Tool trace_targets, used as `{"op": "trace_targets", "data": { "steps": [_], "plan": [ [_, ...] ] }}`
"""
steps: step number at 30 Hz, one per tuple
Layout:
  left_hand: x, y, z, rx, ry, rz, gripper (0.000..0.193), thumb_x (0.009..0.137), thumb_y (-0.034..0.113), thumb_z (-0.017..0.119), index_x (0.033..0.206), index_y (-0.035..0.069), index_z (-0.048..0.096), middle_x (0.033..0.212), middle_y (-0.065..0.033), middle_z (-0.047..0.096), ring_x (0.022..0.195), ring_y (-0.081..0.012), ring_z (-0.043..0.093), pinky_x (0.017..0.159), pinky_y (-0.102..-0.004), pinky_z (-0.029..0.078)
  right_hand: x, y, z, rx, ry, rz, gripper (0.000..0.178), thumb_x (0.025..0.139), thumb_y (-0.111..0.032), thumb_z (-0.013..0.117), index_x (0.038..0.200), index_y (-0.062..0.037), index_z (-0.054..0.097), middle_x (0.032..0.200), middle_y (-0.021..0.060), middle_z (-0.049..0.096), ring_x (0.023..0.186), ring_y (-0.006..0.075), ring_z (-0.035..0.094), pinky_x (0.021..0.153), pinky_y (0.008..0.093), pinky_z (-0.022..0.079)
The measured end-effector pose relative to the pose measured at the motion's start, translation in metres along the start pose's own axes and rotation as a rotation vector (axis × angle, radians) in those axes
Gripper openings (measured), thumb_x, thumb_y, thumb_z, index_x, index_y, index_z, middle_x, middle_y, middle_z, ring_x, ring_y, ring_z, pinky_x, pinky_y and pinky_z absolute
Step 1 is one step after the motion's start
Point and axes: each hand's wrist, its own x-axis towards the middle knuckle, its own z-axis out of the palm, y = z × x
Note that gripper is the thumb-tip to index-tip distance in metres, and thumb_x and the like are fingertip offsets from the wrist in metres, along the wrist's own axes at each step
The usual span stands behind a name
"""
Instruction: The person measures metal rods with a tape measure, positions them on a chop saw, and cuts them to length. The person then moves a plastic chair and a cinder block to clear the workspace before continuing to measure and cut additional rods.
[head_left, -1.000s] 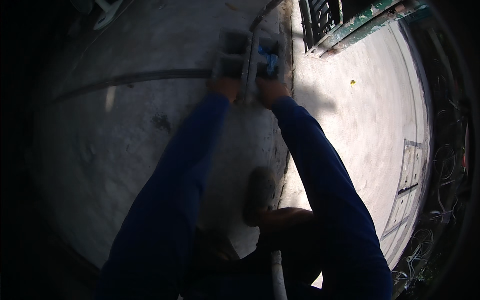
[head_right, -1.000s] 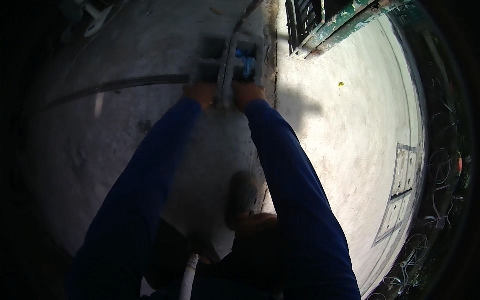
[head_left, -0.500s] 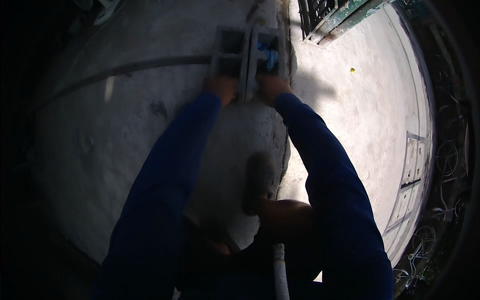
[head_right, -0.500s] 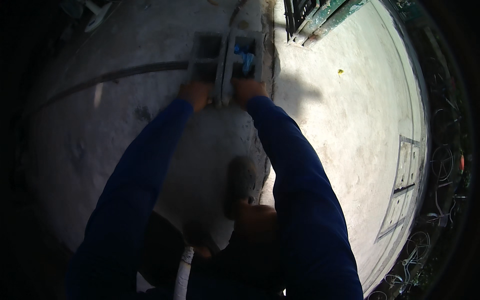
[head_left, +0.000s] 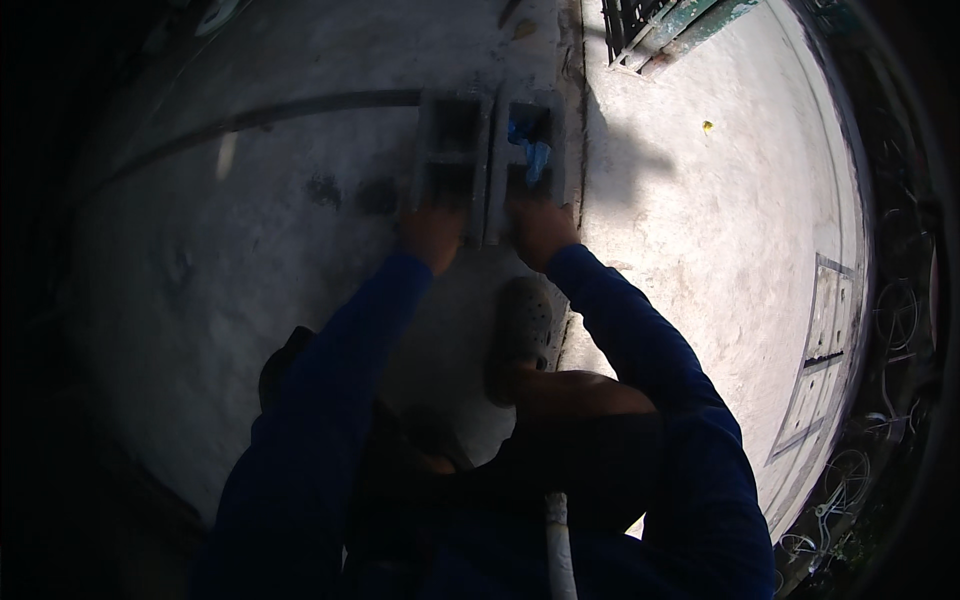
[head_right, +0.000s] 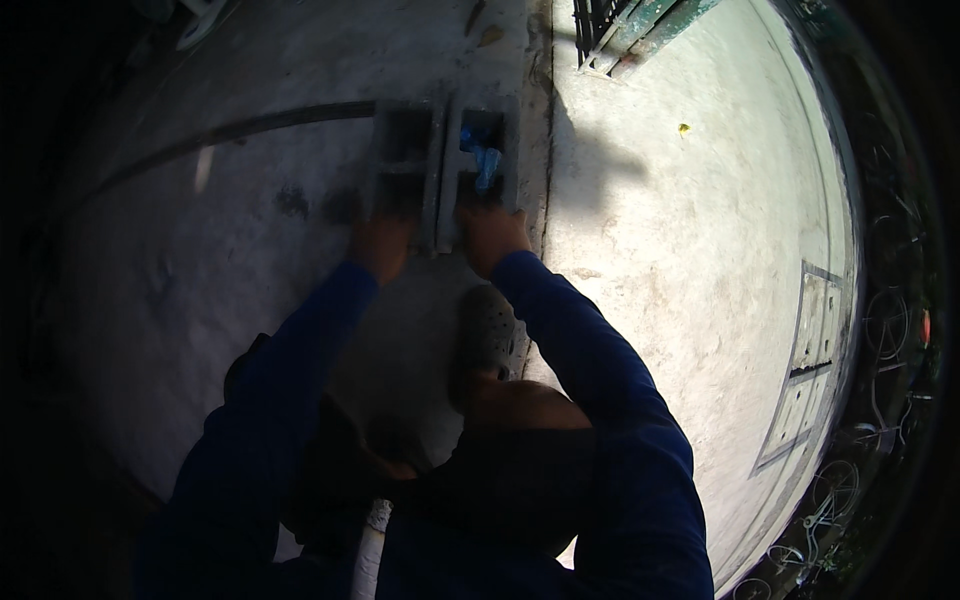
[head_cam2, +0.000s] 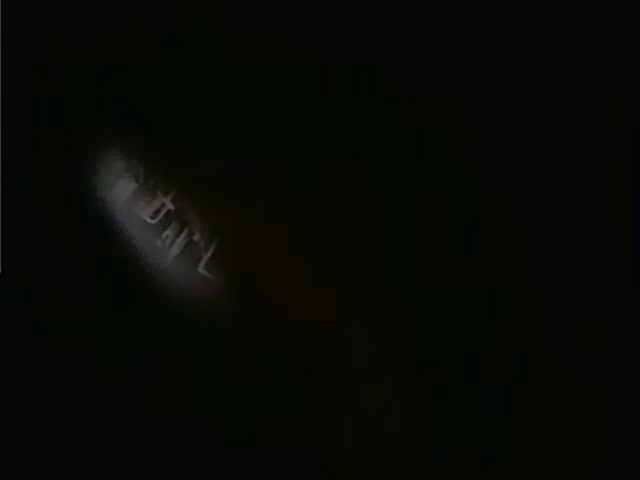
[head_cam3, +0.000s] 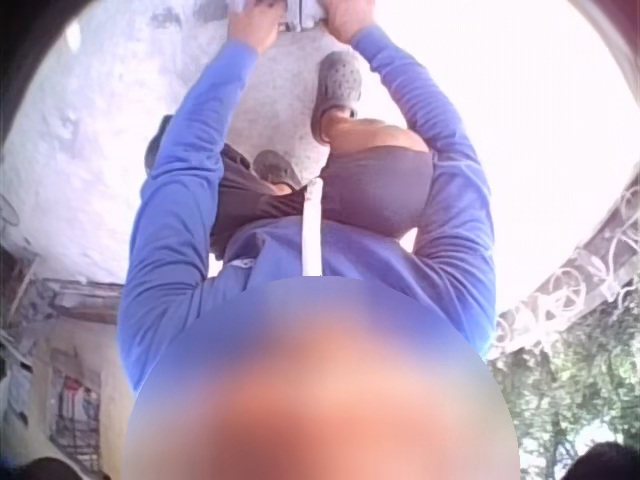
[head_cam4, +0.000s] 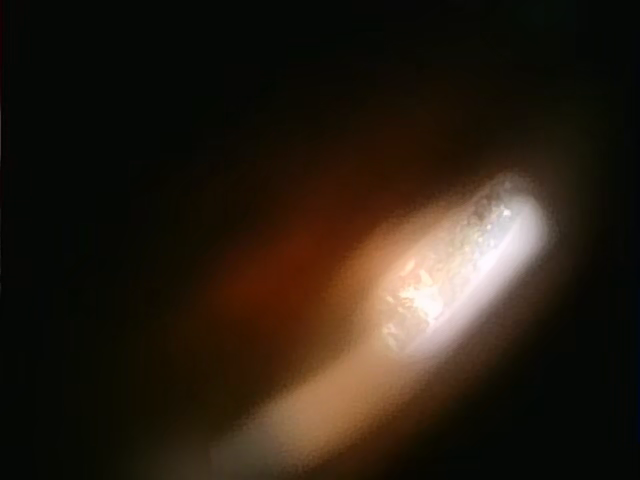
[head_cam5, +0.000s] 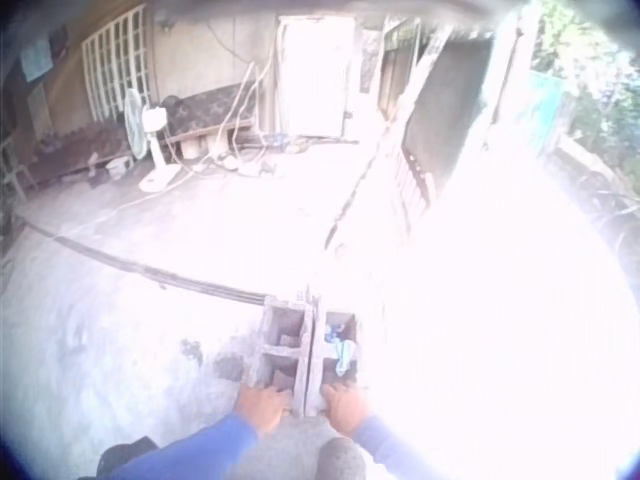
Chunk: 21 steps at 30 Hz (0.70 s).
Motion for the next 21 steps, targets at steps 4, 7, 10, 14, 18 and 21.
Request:
{"op": "trace_targets", "data": {
  "steps": [4,7,10,14,18,21],
  "plan": [
    [-0.027,0.009,0.004,-0.053,-0.157,-0.043,0.034,0.094,0.026,0.065,0.126,0.014,0.065,0.125,-0.0133,0.067,0.121,-0.0339,0.059,0.100,-0.0615,0.042,-0.019,-0.005,0.013,-0.003,-0.032,-0.023,0.036,0.093,-0.024,0.063,0.128,-0.0162,0.059,0.126,0.0105,0.065,0.121,0.0311,0.060,0.100,0.0652,0.043],
    [-0.048,0.015,0.005,-0.075,-0.172,-0.044,0.035,0.093,0.027,0.067,0.126,0.014,0.065,0.127,-0.0126,0.066,0.123,-0.0346,0.057,0.100,-0.0624,0.041,-0.036,-0.009,0.027,-0.011,0.037,-0.067,0.039,0.093,-0.031,0.066,0.128,-0.0155,0.058,0.124,0.0119,0.066,0.120,0.0328,0.061,0.098,0.0637,0.043],
    [-0.063,0.018,0.006,-0.108,-0.219,-0.054,0.036,0.094,0.028,0.066,0.127,0.014,0.065,0.130,-0.0127,0.064,0.124,-0.0350,0.057,0.100,-0.0636,0.040,-0.052,-0.017,0.036,-0.024,-0.006,-0.076,0.040,0.093,-0.033,0.065,0.128,-0.0155,0.058,0.126,0.0111,0.065,0.120,0.0325,0.060,0.099,0.0641,0.043],
    [-0.069,0.015,0.009,-0.088,-0.148,-0.036,0.039,0.095,0.028,0.063,0.132,0.015,0.063,0.134,-0.0136,0.062,0.124,-0.0362,0.056,0.103,-0.0659,0.037,-0.063,-0.028,0.034,-0.046,-0.059,-0.075,0.039,0.093,-0.034,0.064,0.126,-0.0144,0.059,0.124,0.0105,0.066,0.119,0.0315,0.061,0.099,0.0632,0.044],
    [-0.075,0.013,0.013,-0.146,-0.236,-0.055,0.036,0.096,0.025,0.059,0.131,0.016,0.063,0.131,-0.0127,0.063,0.123,-0.0356,0.057,0.104,-0.0674,0.035,-0.067,-0.035,0.031,-0.047,-0.172,-0.077,0.038,0.093,-0.035,0.064,0.124,-0.0138,0.058,0.120,0.0101,0.067,0.116,0.0315,0.062,0.096,0.0608,0.046],
    [-0.078,0.015,0.012,-0.132,-0.182,-0.042,0.032,0.097,0.024,0.058,0.127,0.016,0.064,0.126,-0.0113,0.064,0.121,-0.0345,0.058,0.102,-0.0685,0.036,-0.071,-0.036,0.031,-0.081,-0.194,-0.077,0.041,0.092,-0.037,0.065,0.125,-0.0139,0.057,0.120,0.0103,0.067,0.117,0.0314,0.062,0.095,0.0599,0.046]
  ]
}}
